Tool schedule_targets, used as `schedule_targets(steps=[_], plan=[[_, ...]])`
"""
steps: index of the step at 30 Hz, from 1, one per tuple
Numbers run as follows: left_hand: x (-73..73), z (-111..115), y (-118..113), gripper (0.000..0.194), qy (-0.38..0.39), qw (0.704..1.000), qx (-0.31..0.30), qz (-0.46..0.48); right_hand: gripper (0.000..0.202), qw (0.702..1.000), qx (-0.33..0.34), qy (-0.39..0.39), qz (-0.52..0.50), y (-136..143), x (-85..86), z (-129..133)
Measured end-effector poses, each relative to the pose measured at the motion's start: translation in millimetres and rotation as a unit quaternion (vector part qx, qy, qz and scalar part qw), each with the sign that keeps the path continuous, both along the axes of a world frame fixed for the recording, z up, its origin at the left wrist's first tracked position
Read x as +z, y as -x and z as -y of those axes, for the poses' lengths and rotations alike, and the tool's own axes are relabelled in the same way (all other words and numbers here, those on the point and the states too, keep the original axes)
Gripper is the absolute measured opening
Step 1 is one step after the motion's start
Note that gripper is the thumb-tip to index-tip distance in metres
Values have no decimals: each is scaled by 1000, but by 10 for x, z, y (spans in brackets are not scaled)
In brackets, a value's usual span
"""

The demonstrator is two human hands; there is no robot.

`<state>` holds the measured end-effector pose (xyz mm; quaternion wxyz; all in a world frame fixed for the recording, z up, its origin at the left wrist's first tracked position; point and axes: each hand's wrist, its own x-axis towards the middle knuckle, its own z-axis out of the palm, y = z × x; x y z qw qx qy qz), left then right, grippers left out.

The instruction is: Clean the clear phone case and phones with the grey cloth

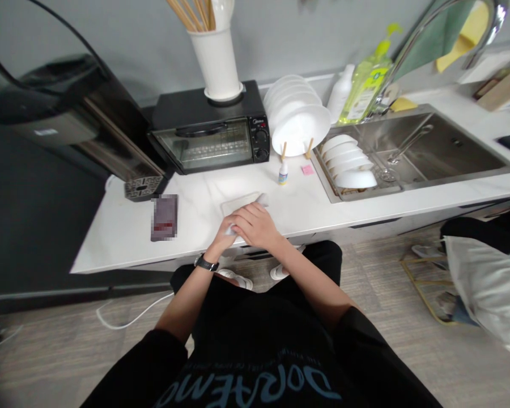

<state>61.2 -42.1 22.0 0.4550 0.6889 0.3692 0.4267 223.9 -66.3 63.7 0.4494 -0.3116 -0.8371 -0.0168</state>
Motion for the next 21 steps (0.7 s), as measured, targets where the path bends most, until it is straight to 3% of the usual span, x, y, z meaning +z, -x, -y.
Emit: schedule_targets(steps=[4,6,8,10,13,16,21], plan=[[-40,18,17,31,55,998,-14,9,55,991,-17,68,-117,-40,-10,-113],[-47,19,12,36,83,996,-12,8,53,975,-62,106,-187,36,-10,-86],[-46,14,6,36,66,998,0,1,52,966,-103,95,-219,138,-31,-26],[-43,4,4,31,24,1000,11,-6,50,976,-104,44,-185,210,-79,24],[-43,-15,5,24,-9,1000,9,-9,45,997,-36,-23,-65,196,-171,14],[-56,-26,12,26,-9,1000,4,-16,52,1000,-3,-21,-9,86,-213,-77],[-73,13,27,26,29,999,2,-17,62,983,-38,87,-160,51,-71,-155]])
